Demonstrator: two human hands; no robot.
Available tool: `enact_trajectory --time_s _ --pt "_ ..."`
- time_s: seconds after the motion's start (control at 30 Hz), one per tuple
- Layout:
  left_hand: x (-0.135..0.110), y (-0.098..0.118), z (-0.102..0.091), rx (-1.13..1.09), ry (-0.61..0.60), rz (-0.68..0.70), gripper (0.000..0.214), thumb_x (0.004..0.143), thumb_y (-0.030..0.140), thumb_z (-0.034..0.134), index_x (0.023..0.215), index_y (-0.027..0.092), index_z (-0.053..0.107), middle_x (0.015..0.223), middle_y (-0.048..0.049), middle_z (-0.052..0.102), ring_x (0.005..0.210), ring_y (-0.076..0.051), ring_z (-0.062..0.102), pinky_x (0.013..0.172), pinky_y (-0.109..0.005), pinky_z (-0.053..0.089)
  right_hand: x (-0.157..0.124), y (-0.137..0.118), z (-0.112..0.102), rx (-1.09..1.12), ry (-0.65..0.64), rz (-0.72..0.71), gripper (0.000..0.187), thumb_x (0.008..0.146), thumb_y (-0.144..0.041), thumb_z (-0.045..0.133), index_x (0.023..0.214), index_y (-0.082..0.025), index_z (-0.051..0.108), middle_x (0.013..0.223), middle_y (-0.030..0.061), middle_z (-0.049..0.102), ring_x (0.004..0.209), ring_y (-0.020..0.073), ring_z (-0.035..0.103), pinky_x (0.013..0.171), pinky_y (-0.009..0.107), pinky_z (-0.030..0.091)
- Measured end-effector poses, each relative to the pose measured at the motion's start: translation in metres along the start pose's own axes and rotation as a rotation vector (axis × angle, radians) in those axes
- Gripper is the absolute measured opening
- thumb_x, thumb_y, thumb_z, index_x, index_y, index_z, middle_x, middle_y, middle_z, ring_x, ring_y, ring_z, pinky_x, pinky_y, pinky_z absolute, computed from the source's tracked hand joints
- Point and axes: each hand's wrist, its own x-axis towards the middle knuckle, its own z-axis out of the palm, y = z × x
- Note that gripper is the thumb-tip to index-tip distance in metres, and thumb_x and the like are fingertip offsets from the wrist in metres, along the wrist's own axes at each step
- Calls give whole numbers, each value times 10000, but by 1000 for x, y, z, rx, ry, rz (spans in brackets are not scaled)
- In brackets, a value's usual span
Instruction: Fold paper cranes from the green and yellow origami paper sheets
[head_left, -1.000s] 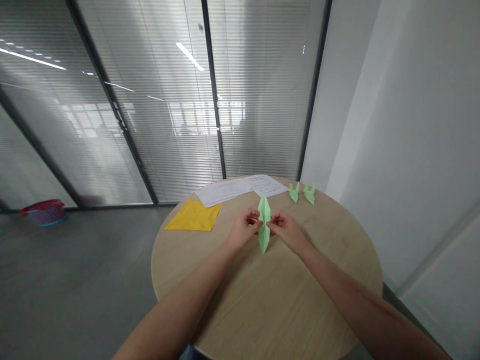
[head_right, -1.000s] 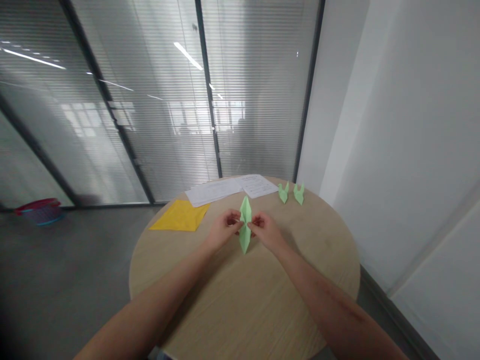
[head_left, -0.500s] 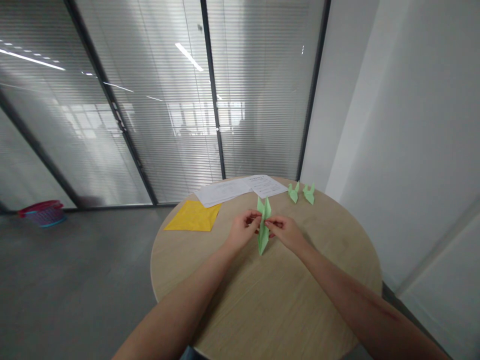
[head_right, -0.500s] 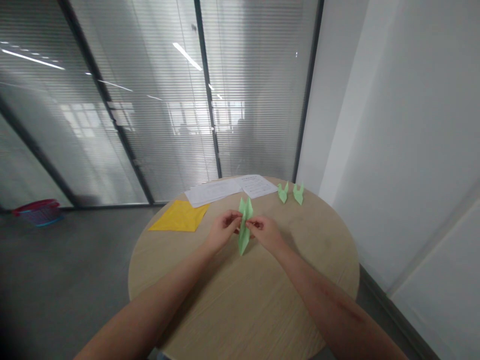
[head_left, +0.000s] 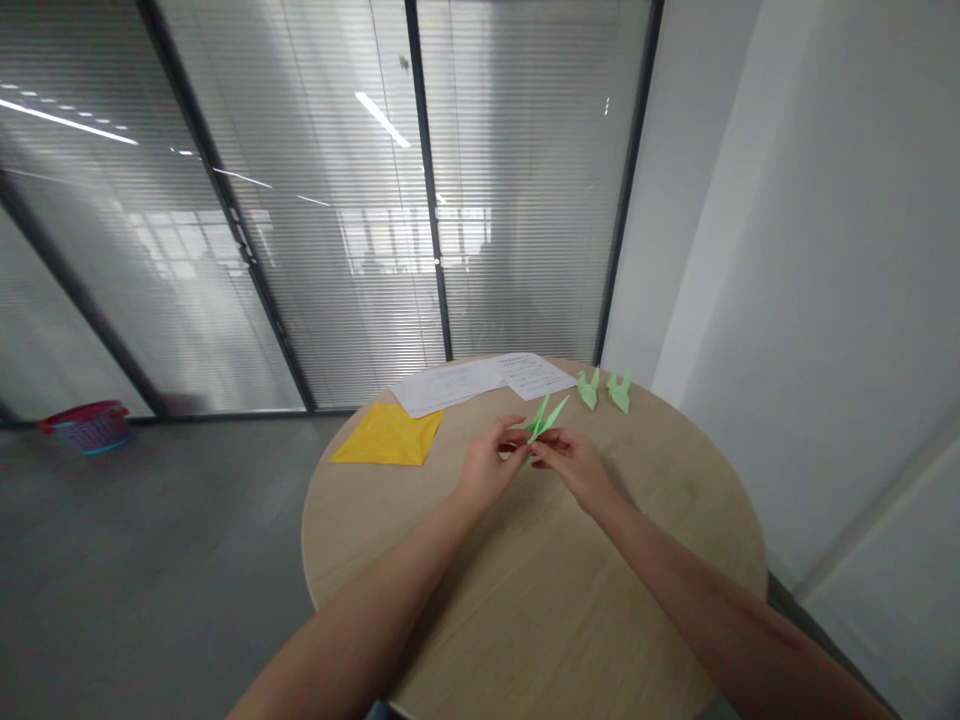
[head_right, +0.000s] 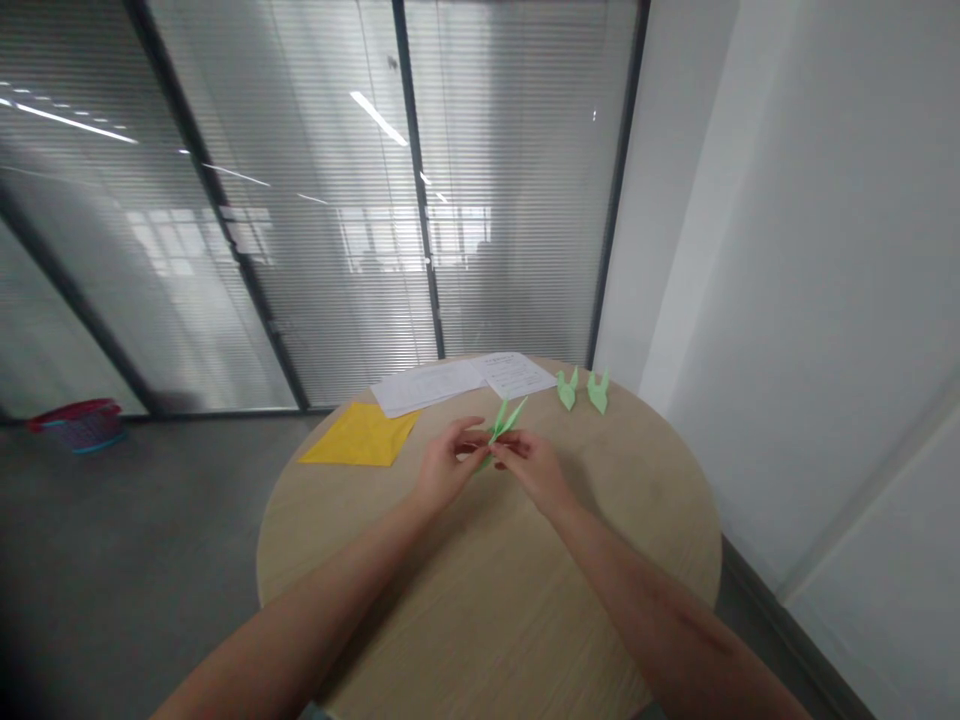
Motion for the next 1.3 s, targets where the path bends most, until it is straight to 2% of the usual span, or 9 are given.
enact_trajectory --time_s 0.23,0.37,0.47,0.57,0.67,0.8,0.97,1.1,1.3 --pt "-2 5 -1 163 -11 92 198 843 255 612 1010 204 706 1001 -55 735 870 -192 687 836 -331 547 -2 -3 2 34 29 -6 297 702 -440 746 848 -190 679 866 58 699 809 191 656 759 370 567" --pt "-2 5 -1 189 11 67 209 838 274 624 1013 198 709 915 -54 735 762 -171 666 726 -292 540 -2 -5 3 46 47 -6 302 683 -442 757 813 -193 649 852 51 691 804 190 656 762 373 562" --pt "-1 5 -3 278 24 80 218 828 293 647 1018 214 720 821 -46 719 725 -168 629 723 -293 510 -1 -5 3 48 43 -17 304 681 -441 758 798 -192 630 836 46 682 793 183 649 761 367 556" --pt "0 4 -4 366 29 148 198 838 335 641 970 228 743 795 -59 688 809 -194 608 802 -327 487 -1 -4 3 37 59 -37 304 679 -432 763 796 -192 617 814 38 670 772 171 639 758 353 552" --pt "1 3 -5 412 70 194 194 826 360 656 948 246 755 950 -84 662 954 -220 589 883 -368 469 -1 -4 3 32 70 -43 317 678 -448 761 800 -195 612 812 39 667 771 170 635 760 352 552" --pt "1 2 -4 273 59 181 163 829 306 652 937 241 754 1135 -87 652 1071 -226 593 956 -379 457 -1 -5 4 33 69 -33 351 663 -477 765 809 -195 615 837 47 674 791 178 639 767 358 554" --pt "2 0 -3 88 -67 56 196 861 297 600 970 207 737 997 -66 727 891 -192 672 825 -311 532 -1 -5 2 23 64 -22 343 660 -475 766 804 -196 627 815 43 668 778 182 639 762 368 553" --pt "1 0 -1 74 -75 -13 218 862 306 594 989 196 732 958 -55 741 806 -179 684 763 -288 546 0 -3 -1 16 59 -25 329 666 -463 767 807 -197 634 792 35 662 749 177 631 736 359 547" --pt "1 1 0 63 -79 -19 221 865 310 589 978 189 735 942 -50 745 802 -177 682 705 -260 537 1 0 -4 3 77 -27 338 662 -463 770 821 -200 630 796 39 673 746 193 638 732 369 536"
